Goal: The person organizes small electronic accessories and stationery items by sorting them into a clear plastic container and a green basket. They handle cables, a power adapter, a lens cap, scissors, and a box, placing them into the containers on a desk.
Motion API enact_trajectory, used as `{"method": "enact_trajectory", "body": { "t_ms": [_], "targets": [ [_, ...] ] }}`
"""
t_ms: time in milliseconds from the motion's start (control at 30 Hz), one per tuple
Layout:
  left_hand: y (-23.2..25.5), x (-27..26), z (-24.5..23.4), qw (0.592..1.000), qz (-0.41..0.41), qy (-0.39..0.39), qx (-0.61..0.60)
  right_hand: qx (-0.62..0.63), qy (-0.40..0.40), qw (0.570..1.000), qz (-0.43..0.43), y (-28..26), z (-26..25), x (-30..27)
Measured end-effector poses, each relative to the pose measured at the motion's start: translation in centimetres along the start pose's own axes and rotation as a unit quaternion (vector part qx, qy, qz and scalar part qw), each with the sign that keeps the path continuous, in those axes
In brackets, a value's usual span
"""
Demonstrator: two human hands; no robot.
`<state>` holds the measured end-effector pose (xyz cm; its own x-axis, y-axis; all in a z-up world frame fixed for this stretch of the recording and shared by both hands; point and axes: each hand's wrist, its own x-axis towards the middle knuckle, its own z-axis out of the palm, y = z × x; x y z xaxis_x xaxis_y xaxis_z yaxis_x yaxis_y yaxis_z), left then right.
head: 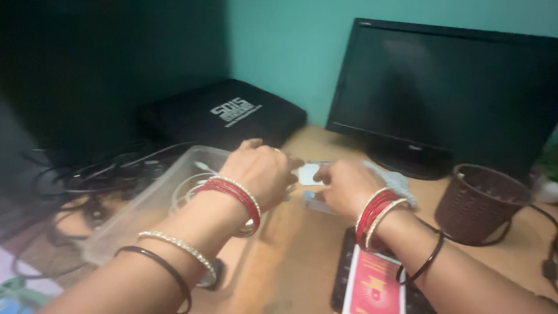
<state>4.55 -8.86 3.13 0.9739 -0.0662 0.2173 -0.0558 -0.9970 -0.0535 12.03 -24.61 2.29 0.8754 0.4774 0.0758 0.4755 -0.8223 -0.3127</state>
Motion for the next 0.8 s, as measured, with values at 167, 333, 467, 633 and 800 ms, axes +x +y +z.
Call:
{"method": "enact_trajectory", "body": {
  "t_ms": [167, 333, 467, 633, 800],
  "targets": [
    [1.4, 1.7, 1.6, 1.0, 0.019, 0.001, -0.02, -0.087, -0.044, 0.995, -0.012, 2.8, 1.5, 0.2],
    [1.4, 2.0, 1.9, 0.999, 0.024, -0.007, -0.023, -0.093, -0.051, 0.994, -0.007, 3.8, 2.4, 0.5],
    [0.5, 1.2, 1.2, 0.998, 0.027, 0.039, -0.032, -0.057, -0.006, 0.998, -0.012, 3.4, 2.1, 0.5],
    [-1.1, -0.4, -0.5, 0.998, -0.007, 0.066, -0.004, 0.016, 0.099, 0.99, -0.098, 1.5, 0.8, 0.8],
    [-2.3, -3.2, -3.1, 0.997, -0.048, 0.056, -0.003, 0.014, 0.194, 0.962, -0.191, -1.2, -0.9, 0.6]
  ]
}}
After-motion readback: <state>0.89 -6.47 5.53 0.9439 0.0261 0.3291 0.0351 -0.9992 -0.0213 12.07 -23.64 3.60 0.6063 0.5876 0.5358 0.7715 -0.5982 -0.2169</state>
